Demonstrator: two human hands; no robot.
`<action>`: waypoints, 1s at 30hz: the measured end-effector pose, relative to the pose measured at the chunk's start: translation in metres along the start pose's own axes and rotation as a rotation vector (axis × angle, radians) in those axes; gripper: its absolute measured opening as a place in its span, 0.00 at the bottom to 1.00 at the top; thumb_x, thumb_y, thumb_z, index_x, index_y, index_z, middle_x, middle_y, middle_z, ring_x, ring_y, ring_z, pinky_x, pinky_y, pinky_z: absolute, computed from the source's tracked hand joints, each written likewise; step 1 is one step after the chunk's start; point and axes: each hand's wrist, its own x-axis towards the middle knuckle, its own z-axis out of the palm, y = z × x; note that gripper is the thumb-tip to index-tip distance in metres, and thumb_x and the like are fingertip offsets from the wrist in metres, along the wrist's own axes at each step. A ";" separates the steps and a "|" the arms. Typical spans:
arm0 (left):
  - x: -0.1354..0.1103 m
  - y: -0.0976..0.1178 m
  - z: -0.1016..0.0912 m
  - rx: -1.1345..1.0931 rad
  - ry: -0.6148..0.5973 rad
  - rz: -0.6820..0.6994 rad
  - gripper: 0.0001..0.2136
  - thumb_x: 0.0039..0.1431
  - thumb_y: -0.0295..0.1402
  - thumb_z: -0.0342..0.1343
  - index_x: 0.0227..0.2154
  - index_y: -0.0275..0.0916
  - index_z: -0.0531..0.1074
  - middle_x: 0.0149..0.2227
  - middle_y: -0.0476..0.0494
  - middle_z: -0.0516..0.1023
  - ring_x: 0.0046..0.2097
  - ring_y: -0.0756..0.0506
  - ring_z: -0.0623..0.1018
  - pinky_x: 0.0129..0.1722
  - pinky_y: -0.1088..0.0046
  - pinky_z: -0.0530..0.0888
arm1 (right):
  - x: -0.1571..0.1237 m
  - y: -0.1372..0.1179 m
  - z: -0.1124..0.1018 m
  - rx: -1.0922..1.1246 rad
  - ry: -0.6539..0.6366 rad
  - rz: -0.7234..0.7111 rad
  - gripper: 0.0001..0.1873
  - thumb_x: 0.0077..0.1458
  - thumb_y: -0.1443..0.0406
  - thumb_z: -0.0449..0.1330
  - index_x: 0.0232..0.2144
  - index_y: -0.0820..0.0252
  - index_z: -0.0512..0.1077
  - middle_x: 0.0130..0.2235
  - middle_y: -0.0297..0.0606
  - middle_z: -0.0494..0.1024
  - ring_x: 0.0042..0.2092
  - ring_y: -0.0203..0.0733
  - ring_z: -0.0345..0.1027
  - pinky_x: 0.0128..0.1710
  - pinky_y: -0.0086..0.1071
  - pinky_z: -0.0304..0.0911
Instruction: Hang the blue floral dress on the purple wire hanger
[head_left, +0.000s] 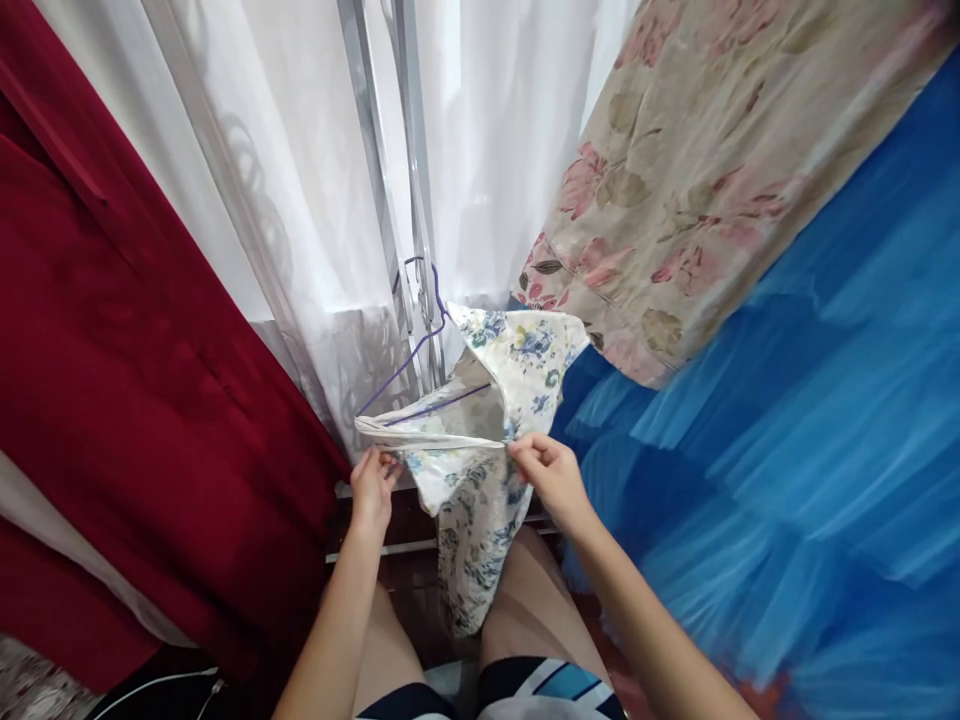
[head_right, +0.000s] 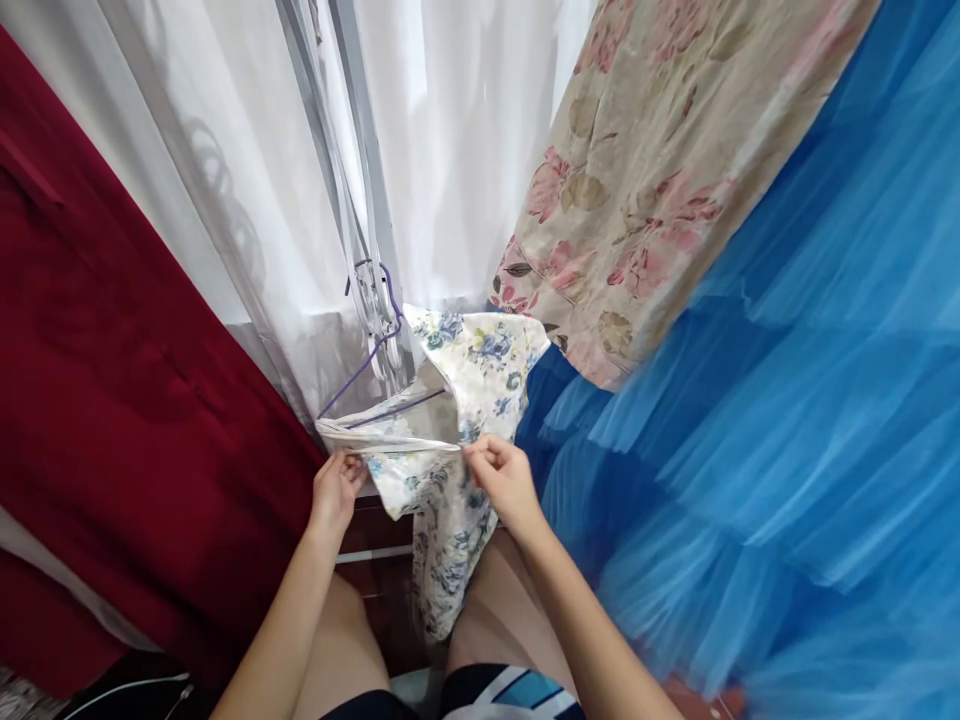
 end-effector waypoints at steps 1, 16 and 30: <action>-0.006 -0.005 0.003 0.028 -0.050 -0.010 0.17 0.51 0.46 0.61 0.27 0.37 0.64 0.23 0.50 0.69 0.26 0.49 0.74 0.36 0.66 0.75 | -0.001 0.011 -0.011 -0.010 0.081 0.016 0.15 0.55 0.55 0.62 0.23 0.58 0.68 0.18 0.29 0.66 0.21 0.34 0.54 0.23 0.30 0.49; -0.070 0.030 0.019 0.337 -0.540 0.222 0.12 0.66 0.41 0.51 0.36 0.38 0.72 0.36 0.45 0.76 0.40 0.46 0.75 0.43 0.73 0.70 | -0.011 0.108 -0.008 -0.370 0.067 0.218 0.15 0.49 0.58 0.59 0.16 0.56 0.64 0.15 0.32 0.68 0.20 0.38 0.60 0.25 0.32 0.57; -0.120 0.054 0.052 0.552 -0.841 0.453 0.12 0.65 0.29 0.52 0.47 0.42 0.76 0.47 0.41 0.77 0.52 0.41 0.75 0.57 0.62 0.69 | -0.017 0.014 0.037 0.192 -0.219 0.341 0.29 0.58 0.40 0.52 0.29 0.58 0.75 0.32 0.40 0.78 0.41 0.48 0.73 0.42 0.37 0.68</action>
